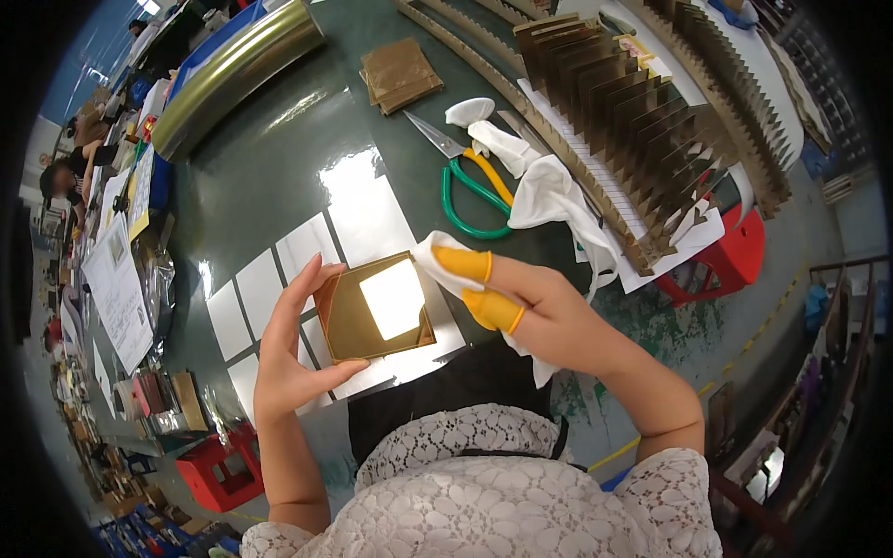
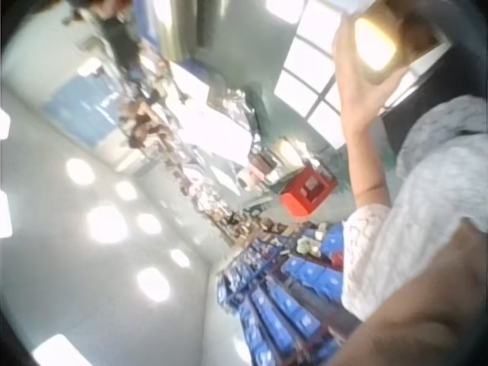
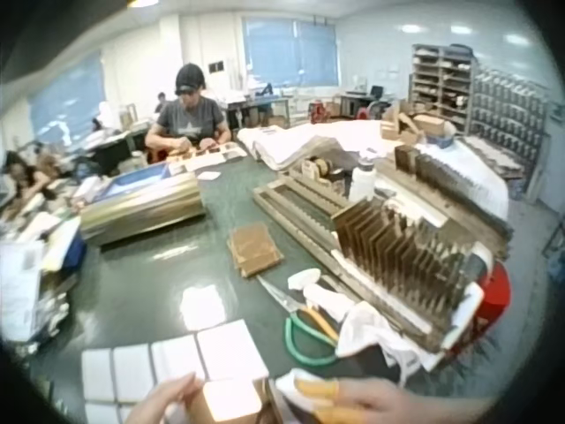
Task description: The person wipes the surface of small, square, gold-colored mirrors using a white cloth. They handle the mirrors one at a time, wiping both sides and inspecting the surface before placing them into a wooden rack. The person wears yellow finger cots during the process.
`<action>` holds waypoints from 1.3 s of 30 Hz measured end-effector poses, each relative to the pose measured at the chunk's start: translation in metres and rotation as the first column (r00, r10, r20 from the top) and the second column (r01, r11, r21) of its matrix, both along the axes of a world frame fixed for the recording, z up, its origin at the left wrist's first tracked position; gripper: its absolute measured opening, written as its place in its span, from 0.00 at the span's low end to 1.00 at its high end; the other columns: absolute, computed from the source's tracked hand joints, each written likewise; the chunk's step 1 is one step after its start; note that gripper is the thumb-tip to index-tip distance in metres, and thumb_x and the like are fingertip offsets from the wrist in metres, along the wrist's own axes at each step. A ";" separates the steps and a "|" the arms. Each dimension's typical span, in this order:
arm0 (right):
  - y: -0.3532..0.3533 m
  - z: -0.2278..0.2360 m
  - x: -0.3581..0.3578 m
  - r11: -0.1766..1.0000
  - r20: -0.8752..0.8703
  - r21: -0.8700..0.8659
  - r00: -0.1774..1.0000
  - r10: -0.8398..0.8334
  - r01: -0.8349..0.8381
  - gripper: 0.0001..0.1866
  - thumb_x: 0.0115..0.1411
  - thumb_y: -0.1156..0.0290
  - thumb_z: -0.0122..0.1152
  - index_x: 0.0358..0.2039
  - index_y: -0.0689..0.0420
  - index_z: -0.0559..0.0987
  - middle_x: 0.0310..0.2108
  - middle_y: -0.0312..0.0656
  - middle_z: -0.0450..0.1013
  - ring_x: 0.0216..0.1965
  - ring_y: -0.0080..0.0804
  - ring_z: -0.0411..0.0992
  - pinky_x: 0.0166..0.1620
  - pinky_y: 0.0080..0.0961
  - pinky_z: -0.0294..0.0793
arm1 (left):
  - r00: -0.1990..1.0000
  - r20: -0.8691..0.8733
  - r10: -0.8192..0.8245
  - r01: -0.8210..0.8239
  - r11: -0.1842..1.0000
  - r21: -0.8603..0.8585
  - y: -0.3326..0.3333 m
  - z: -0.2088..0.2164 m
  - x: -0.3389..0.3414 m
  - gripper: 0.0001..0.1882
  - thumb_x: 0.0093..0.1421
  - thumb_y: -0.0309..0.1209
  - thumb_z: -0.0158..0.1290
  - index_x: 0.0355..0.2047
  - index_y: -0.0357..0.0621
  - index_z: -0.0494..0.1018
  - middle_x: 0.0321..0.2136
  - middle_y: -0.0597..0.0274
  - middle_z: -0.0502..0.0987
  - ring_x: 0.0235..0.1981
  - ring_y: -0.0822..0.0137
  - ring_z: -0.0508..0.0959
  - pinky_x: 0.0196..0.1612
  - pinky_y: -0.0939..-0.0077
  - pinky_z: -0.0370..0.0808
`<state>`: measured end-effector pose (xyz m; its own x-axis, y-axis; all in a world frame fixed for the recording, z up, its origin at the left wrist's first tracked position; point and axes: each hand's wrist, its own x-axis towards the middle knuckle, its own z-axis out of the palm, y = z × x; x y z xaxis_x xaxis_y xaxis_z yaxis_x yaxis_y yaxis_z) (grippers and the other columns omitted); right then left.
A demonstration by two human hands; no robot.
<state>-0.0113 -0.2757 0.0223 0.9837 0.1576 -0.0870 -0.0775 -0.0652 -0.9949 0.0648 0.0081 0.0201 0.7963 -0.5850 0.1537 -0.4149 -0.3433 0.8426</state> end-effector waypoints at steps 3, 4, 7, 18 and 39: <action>-0.003 0.004 0.008 0.922 -0.291 0.373 0.957 0.010 0.104 0.23 0.67 0.69 0.53 0.62 0.56 0.68 0.28 0.29 0.67 0.25 0.13 0.62 0.28 0.13 0.61 | 1.000 -0.002 0.001 -0.001 1.000 -0.015 -0.001 0.001 0.000 0.52 0.37 0.30 0.71 0.64 0.41 0.60 0.54 0.55 0.72 0.55 0.56 0.71 0.60 0.63 0.64; -0.004 0.002 0.008 0.869 -0.317 0.474 0.948 0.018 0.142 0.23 0.66 0.68 0.55 0.61 0.58 0.68 0.28 0.29 0.68 0.26 0.12 0.62 0.27 0.11 0.59 | 1.000 -0.006 0.005 -0.005 1.000 -0.019 -0.001 0.001 0.000 0.52 0.37 0.30 0.71 0.64 0.41 0.60 0.54 0.55 0.73 0.55 0.56 0.71 0.60 0.62 0.64; -0.005 0.002 0.009 0.863 -0.353 0.469 0.936 -0.013 0.189 0.19 0.66 0.68 0.55 0.57 0.58 0.72 0.29 0.31 0.70 0.25 0.13 0.63 0.27 0.10 0.60 | 1.000 -0.014 -0.007 0.006 0.999 -0.044 0.002 0.003 -0.001 0.50 0.37 0.31 0.70 0.63 0.41 0.61 0.55 0.54 0.73 0.56 0.56 0.71 0.61 0.62 0.62; -0.006 0.004 0.015 0.982 -0.001 0.135 0.991 -0.134 0.133 0.11 0.67 0.66 0.54 0.40 0.60 0.78 0.33 0.27 0.71 0.33 0.10 0.63 0.36 0.11 0.63 | 0.959 -0.019 -0.283 0.283 0.959 0.008 0.004 0.034 -0.014 0.42 0.40 0.33 0.69 0.58 0.40 0.67 0.58 0.51 0.69 0.56 0.53 0.70 0.59 0.62 0.63; -0.020 -0.009 0.004 0.960 -0.156 0.253 0.975 0.158 -0.115 0.10 0.63 0.67 0.60 0.38 0.61 0.78 0.33 0.29 0.70 0.34 0.12 0.65 0.37 0.14 0.66 | 0.745 -0.388 -0.543 0.477 0.840 -0.259 -0.033 0.021 -0.013 0.52 0.35 0.35 0.72 0.62 0.32 0.63 0.59 0.49 0.64 0.62 0.57 0.62 0.64 0.65 0.55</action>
